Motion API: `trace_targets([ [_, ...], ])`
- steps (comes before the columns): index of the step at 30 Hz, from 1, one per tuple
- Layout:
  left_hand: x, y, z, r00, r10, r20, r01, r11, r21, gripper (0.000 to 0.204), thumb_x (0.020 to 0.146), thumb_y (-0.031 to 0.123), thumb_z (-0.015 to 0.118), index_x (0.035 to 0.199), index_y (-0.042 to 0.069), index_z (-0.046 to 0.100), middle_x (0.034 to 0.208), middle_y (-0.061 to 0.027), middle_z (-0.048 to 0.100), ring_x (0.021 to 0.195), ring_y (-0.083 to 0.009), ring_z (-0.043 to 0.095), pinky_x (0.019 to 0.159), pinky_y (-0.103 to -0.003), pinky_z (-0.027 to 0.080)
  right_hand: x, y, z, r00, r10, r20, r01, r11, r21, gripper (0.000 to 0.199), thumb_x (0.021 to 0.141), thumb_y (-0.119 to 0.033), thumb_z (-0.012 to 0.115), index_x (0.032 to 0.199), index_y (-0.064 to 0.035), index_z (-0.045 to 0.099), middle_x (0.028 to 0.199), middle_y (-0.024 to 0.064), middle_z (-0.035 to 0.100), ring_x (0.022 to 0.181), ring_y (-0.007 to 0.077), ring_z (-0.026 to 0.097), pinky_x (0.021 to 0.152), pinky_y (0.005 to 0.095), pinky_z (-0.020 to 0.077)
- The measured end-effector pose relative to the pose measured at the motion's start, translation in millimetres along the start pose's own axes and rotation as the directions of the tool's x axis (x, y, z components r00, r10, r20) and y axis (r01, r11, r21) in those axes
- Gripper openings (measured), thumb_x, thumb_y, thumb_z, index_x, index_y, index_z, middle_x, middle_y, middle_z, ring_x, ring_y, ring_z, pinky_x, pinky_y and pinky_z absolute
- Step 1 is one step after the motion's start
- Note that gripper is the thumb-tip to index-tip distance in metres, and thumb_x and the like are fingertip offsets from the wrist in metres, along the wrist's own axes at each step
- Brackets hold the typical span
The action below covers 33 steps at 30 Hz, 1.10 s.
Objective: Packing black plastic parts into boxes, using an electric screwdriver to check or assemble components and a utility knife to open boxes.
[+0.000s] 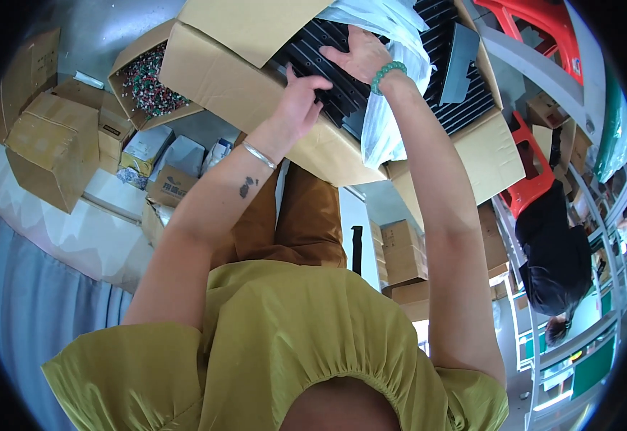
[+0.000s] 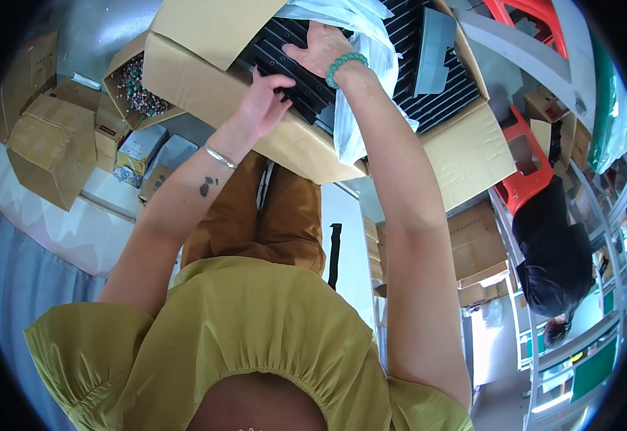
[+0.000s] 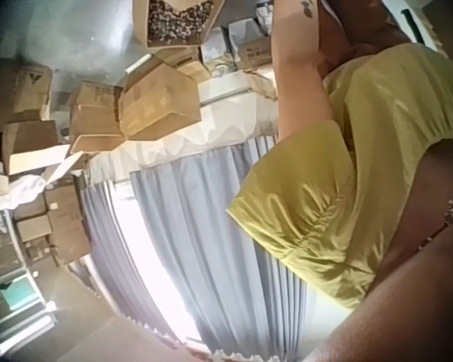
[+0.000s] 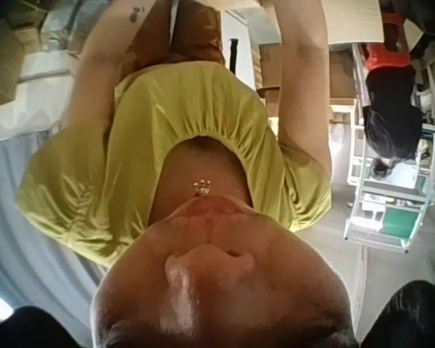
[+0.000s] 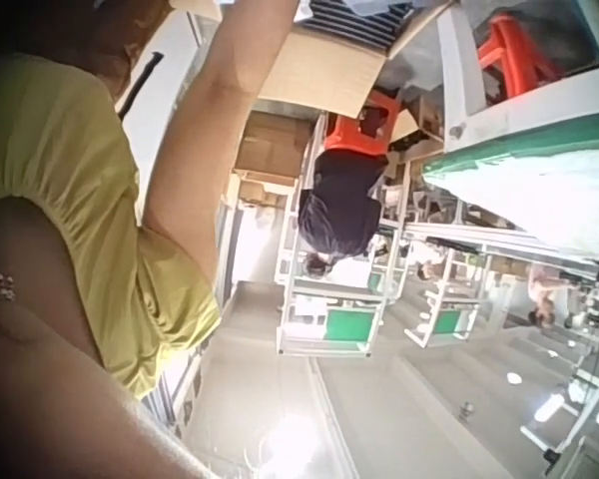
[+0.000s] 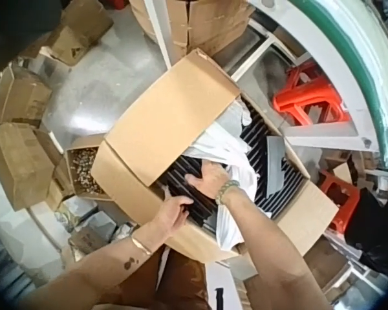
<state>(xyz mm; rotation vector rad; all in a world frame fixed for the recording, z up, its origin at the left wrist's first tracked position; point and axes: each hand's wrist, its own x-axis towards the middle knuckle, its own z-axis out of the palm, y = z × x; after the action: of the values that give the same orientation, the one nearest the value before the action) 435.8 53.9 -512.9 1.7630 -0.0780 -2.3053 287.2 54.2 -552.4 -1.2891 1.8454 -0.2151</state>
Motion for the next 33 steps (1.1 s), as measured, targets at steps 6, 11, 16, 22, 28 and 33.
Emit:
trace_targets([
  [6, 6, -35, 10, 0.952, 0.305, 0.001, -0.302, 0.944, 0.135, 0.095, 0.064, -0.012, 0.043, 0.141, 0.014, -0.007, 0.133, -0.0124, 0.033, 0.117, -0.024, 0.039, 0.096, -0.029, 0.035, 10, 11, 4, 0.997, -0.061, -0.052, 0.063, 0.997, 0.042, 0.073, 0.074, -0.049, 0.059, 0.121, 0.004, 0.041, 0.12, 0.0259, 0.048, 0.111, 0.0374, 0.047, 0.095, 0.0378, 0.0361],
  [11, 21, -36, 10, 0.954, 0.298, -0.031, -0.296, 0.953, 0.058, 0.091, 0.066, -0.009, 0.046, 0.14, 0.012, -0.003, 0.132, -0.0152, 0.033, 0.115, -0.0244, 0.041, 0.093, -0.03, 0.038, -5, -12, -15, 0.986, 0.099, 0.133, -0.088, 0.993, -0.083, 0.063, 0.075, -0.041, 0.061, 0.117, 0.0031, 0.045, 0.112, 0.0247, 0.054, 0.102, 0.0375, 0.053, 0.089, 0.0388, 0.0416],
  [16, 18, -27, -4, 0.971, 0.233, -0.054, -0.229, 0.971, 0.071, 0.082, 0.069, -0.003, 0.052, 0.137, 0.005, 0.007, 0.127, -0.0142, 0.039, 0.115, -0.0249, 0.041, 0.097, -0.033, 0.035, -50, -44, -44, 0.876, -0.17, -0.451, 0.125, 0.984, -0.129, 0.022, 0.077, -0.01, 0.061, 0.098, -0.0011, 0.061, 0.093, 0.0145, 0.063, 0.083, 0.0285, 0.063, 0.073, 0.0346, 0.0512],
  [22, -8, -1, -9, 0.994, 0.077, 0.081, -0.083, 0.993, 0.084, 0.068, 0.074, 0.007, 0.057, 0.133, 0.003, 0.025, 0.129, -0.0087, 0.04, 0.116, -0.0201, 0.04, 0.099, -0.031, 0.031, -63, 59, -88, 0.629, 0.105, -0.77, -0.388, 0.901, -0.195, 0.017, 0.072, -0.012, 0.066, 0.085, -0.0029, 0.06, 0.078, 0.01, 0.061, 0.066, 0.0245, 0.061, 0.061, 0.0332, 0.0492],
  [28, -16, 17, -20, 0.999, 0.027, 0.045, -0.036, 0.977, 0.208, 0.07, 0.081, 0.013, 0.056, 0.138, 0.002, 0.016, 0.123, -0.0054, 0.043, 0.112, -0.0163, 0.041, 0.097, -0.03, 0.035, -75, 64, -97, 0.813, 0.311, -0.492, -0.112, 0.913, 0.392, 0.021, 0.079, -0.011, 0.063, 0.095, 0.0015, 0.058, 0.081, 0.0047, 0.063, 0.067, 0.0162, 0.06, 0.061, 0.028, 0.0476],
  [33, -16, 19, -44, 0.993, 0.043, 0.106, -0.062, 0.981, 0.183, 0.066, 0.083, 0.021, 0.055, 0.135, -0.004, 0.023, 0.126, -0.0139, 0.043, 0.108, -0.0199, 0.047, 0.094, -0.03, 0.04, -103, 4, -121, 0.977, 0.209, -0.041, 0.025, 0.076, 0.997, 0.025, 0.091, -0.011, 0.046, 0.113, 0.0007, 0.049, 0.107, 0.0097, 0.059, 0.097, 0.0175, 0.058, 0.086, 0.0299, 0.045],
])
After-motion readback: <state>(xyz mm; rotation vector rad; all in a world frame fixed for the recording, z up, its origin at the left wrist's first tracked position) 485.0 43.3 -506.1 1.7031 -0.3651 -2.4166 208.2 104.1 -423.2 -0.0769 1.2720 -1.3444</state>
